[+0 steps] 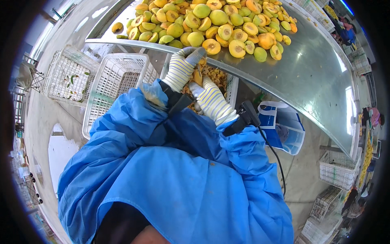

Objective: Remove pits from apricots and sort them into baskets.

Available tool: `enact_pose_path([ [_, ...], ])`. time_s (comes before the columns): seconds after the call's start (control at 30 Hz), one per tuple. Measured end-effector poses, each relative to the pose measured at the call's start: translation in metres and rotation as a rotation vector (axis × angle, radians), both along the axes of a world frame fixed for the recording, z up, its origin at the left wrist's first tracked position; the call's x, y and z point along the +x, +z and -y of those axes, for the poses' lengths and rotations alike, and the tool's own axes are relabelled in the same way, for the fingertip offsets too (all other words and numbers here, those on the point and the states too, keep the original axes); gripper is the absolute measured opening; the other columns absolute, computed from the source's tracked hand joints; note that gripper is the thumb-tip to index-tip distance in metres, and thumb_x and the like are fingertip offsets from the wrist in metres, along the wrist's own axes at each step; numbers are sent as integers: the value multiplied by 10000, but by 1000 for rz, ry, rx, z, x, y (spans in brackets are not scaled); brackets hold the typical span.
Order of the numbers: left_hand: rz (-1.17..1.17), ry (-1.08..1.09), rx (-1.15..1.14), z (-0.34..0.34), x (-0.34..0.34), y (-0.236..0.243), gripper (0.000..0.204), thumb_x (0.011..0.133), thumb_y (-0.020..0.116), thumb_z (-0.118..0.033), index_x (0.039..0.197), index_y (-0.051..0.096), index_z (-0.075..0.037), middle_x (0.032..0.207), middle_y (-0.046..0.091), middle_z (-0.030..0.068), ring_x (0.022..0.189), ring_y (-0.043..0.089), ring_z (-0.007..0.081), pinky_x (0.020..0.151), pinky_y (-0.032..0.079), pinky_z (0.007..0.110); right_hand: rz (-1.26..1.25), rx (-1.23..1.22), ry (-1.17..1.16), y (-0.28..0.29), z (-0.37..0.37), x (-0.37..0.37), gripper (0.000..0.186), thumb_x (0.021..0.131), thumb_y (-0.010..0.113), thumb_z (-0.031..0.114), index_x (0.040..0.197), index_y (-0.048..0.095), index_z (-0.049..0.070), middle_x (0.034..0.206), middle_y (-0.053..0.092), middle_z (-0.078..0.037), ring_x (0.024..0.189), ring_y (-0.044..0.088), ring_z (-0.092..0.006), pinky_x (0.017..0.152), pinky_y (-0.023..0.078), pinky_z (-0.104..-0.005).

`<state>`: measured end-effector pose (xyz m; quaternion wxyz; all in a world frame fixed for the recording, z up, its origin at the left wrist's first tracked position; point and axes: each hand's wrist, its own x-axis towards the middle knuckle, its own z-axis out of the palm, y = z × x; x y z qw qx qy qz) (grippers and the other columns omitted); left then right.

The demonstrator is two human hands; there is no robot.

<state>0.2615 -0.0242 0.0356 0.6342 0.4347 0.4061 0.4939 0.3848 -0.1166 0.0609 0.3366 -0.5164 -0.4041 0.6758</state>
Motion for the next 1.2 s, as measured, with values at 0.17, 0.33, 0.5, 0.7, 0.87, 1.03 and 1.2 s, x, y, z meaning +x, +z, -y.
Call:
enact_pose_path([
  [0.17,-78,-69,34,-2,-1,0,284,888,697,-254,1001,686,6,895,694,39,781,618,90,715,490,220,692,1103,-72,-74,-17,13,325,940,586,299,1165,513,76,752,548,-30,488,498,-111,409,415,-267],
  [0.33,-157,-39,16,12,0,5,279,876,712,-245,1004,687,2,884,691,35,772,614,87,701,488,217,175,103,35,-3,7,-2,299,932,601,296,1132,520,89,690,524,-23,449,461,-109,391,378,-259],
  [0.5,137,-64,79,5,3,-9,243,876,709,-235,968,686,-11,870,695,61,737,639,120,673,522,254,146,160,43,-23,2,3,292,941,594,299,1138,512,100,649,484,13,428,412,-77,371,329,-235],
  [0.7,223,-275,-150,-6,-1,-3,294,871,703,-281,975,669,-8,850,695,92,748,670,188,698,552,308,-28,45,86,7,5,16,270,939,592,287,1124,512,107,671,475,18,390,342,-71,350,264,-225],
  [0.87,443,-60,-362,-11,-10,0,361,848,712,-368,978,673,-34,862,697,90,732,663,214,715,554,336,-301,26,97,12,7,25,228,942,564,296,1055,510,105,656,439,25,408,340,-74,371,260,-223],
  [1.03,-128,138,-74,-16,-34,5,315,885,676,-320,1021,689,-35,895,684,42,824,630,140,730,486,274,824,777,111,-20,0,51,306,932,576,339,1103,565,85,753,630,-143,633,608,-344,584,488,-396],
  [1.2,-1205,229,360,9,-107,40,340,842,688,-379,1032,702,-98,924,708,136,858,664,315,775,516,382,1212,643,276,3,15,46,337,911,568,327,1175,560,118,1051,648,-210,925,632,-407,785,522,-474],
])
